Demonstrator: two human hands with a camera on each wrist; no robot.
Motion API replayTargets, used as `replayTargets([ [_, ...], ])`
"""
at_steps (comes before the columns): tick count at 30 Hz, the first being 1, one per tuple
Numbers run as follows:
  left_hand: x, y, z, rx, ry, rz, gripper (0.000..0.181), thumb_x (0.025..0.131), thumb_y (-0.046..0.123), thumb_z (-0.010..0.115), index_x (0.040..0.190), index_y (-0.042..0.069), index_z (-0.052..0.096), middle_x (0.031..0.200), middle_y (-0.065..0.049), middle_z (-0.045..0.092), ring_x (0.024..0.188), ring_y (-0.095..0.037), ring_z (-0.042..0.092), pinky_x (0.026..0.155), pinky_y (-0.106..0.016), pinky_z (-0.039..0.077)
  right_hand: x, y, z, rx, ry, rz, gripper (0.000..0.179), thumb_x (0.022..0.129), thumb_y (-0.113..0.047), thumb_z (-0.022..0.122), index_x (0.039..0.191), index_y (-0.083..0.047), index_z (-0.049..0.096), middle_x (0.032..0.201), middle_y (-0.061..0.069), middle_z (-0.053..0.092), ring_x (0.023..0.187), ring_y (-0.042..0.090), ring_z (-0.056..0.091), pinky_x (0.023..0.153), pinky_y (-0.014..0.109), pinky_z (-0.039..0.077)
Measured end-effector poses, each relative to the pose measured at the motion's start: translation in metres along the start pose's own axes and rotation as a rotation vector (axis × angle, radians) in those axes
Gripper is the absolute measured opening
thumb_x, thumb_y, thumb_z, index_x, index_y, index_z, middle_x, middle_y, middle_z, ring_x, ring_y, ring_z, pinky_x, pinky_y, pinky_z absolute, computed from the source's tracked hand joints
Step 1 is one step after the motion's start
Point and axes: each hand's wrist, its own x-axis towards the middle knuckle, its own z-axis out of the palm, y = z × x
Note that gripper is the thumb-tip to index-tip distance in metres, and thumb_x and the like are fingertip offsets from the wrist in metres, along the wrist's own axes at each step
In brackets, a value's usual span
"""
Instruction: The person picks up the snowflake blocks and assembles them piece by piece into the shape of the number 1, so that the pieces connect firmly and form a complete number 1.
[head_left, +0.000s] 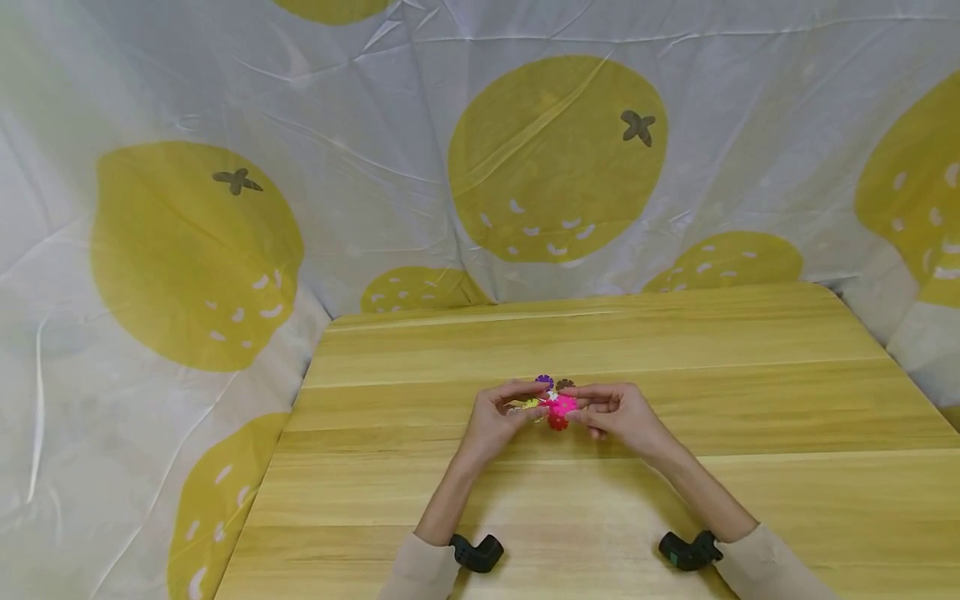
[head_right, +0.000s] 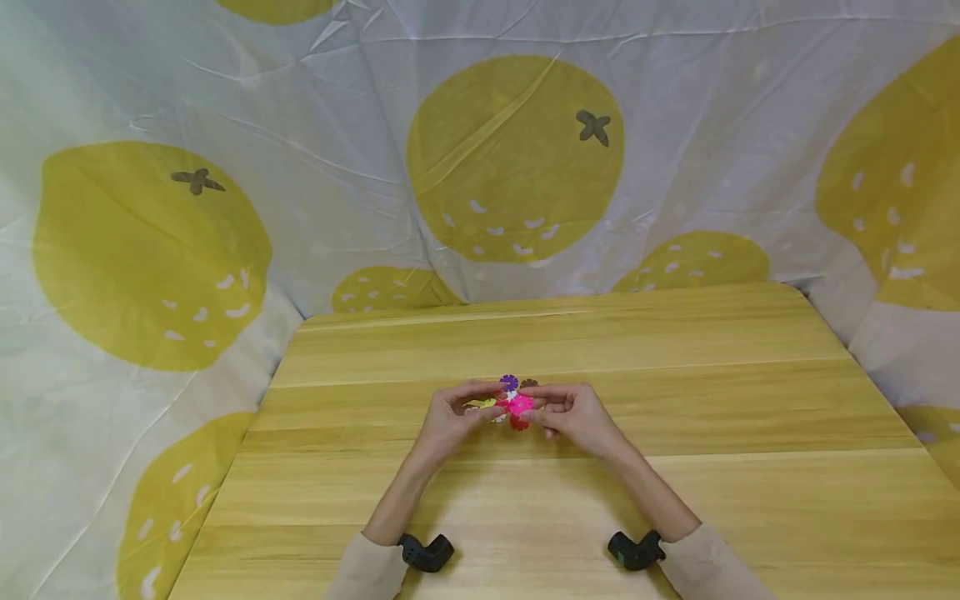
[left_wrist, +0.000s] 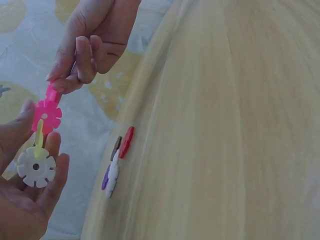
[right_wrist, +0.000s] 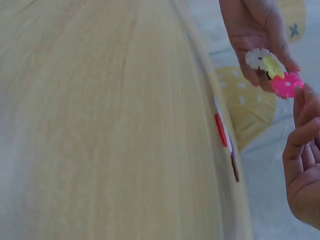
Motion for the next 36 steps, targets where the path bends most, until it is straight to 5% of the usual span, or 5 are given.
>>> replayTargets([
  [5, 0.000, 0.006, -0.001, 0.143, -0.038, -0.001, 0.046, 0.086, 0.011, 0.084, 0.130, 0.010, 0.072, 0.131, -0.006, 0.073, 0.127, -0.022, 0.062, 0.093, -0.023, 0.054, 0.003, -0.003, 0.007, 0.006, 0.043, 0.029, 0.048, 0.092, -0.016, 0.080, 0.134, 0.003, 0.066, 0.095, 0.016, 0.080, 0.055, 0.006, 0.053, 0.053, 0.020, 0.044],
  [12, 0.000, 0.007, -0.001, 0.230, -0.007, 0.014, 0.038, 0.088, 0.010, 0.082, 0.126, 0.008, 0.075, 0.122, -0.008, 0.077, 0.123, -0.028, 0.066, 0.102, -0.046, 0.054, 0.007, -0.004, 0.013, 0.015, -0.006, 0.026, 0.046, 0.094, -0.016, 0.077, 0.135, 0.002, 0.066, 0.098, 0.003, 0.078, 0.060, 0.008, 0.056, 0.054, 0.021, 0.045],
  [21, -0.003, 0.000, -0.012, 0.212, 0.064, -0.036, 0.030, 0.084, 0.013, 0.087, 0.113, 0.010, 0.081, 0.116, -0.008, 0.079, 0.110, -0.022, 0.068, 0.088, -0.030, 0.052, 0.008, 0.006, -0.003, -0.136, -0.028, 0.015, 0.043, 0.095, -0.010, 0.075, 0.133, 0.006, 0.065, 0.104, 0.016, 0.075, 0.065, 0.013, 0.062, 0.055, 0.024, 0.050],
  [29, -0.003, -0.003, -0.016, 0.171, 0.056, -0.035, 0.032, 0.086, 0.012, 0.085, 0.118, 0.012, 0.079, 0.116, -0.010, 0.077, 0.102, -0.018, 0.067, 0.073, -0.019, 0.048, 0.011, 0.013, -0.004, -0.227, -0.067, 0.021, 0.040, 0.091, -0.005, 0.078, 0.128, 0.008, 0.068, 0.100, 0.024, 0.071, 0.067, 0.008, 0.060, 0.060, 0.021, 0.052],
  [36, -0.003, -0.002, -0.015, 0.197, 0.037, -0.047, 0.032, 0.088, 0.017, 0.084, 0.120, 0.016, 0.079, 0.117, -0.005, 0.077, 0.104, -0.016, 0.063, 0.081, -0.024, 0.047, 0.017, 0.010, 0.001, -0.259, -0.064, 0.006, 0.039, 0.087, -0.002, 0.081, 0.123, 0.009, 0.071, 0.086, 0.023, 0.069, 0.059, 0.009, 0.056, 0.054, 0.022, 0.051],
])
